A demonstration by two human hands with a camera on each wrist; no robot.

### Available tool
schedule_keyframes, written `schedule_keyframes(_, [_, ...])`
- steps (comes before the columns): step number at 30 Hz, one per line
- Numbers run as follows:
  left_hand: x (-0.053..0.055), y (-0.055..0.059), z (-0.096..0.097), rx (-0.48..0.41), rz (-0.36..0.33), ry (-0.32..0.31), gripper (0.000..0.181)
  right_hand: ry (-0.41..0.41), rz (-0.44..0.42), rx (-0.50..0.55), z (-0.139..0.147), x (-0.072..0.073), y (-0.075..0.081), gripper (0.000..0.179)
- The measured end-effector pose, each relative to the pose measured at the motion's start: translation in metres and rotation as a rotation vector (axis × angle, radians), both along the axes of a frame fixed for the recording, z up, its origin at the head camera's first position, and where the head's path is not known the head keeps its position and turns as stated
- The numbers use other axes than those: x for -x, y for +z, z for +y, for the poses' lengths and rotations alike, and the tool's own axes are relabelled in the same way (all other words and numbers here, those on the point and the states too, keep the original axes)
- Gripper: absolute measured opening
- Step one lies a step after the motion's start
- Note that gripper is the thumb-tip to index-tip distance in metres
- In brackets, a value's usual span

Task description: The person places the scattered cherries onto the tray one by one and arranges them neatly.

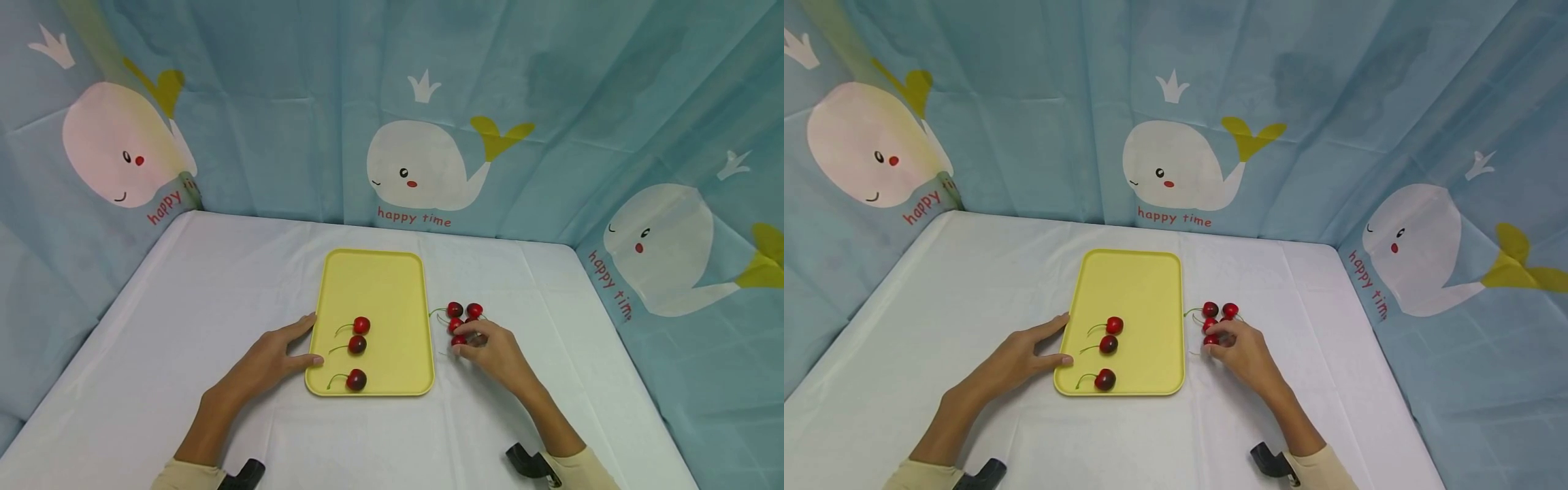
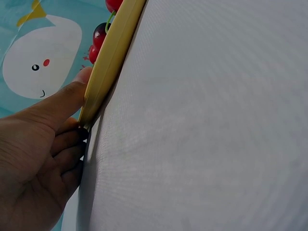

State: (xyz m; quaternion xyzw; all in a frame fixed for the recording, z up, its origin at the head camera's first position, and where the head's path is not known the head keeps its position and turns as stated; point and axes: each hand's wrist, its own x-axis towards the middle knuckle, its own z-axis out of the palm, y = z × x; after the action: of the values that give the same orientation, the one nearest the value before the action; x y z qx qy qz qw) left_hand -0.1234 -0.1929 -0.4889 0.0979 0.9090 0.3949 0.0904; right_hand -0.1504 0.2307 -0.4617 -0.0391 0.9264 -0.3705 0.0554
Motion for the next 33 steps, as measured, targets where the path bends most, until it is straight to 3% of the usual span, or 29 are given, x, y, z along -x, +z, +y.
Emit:
schedule_keyframes(6, [0.0,0.001,0.0,-0.004,-0.001,-0.001,0.097,0.008,0.047,0.042,-0.001,0.001,0.005,0.026])
schedule_keyframes(17, [0.0,0.0,-0.001,-0.009,0.001,-0.004,0.097,0.02,0.109,0.229,-0.013,0.006,0.01,0.031])
schedule_keyframes(33, [0.001,-0.003,0.0,-0.011,-0.002,-0.001,0.098,0.071,0.169,0.264,-0.041,0.018,0.011,0.026])
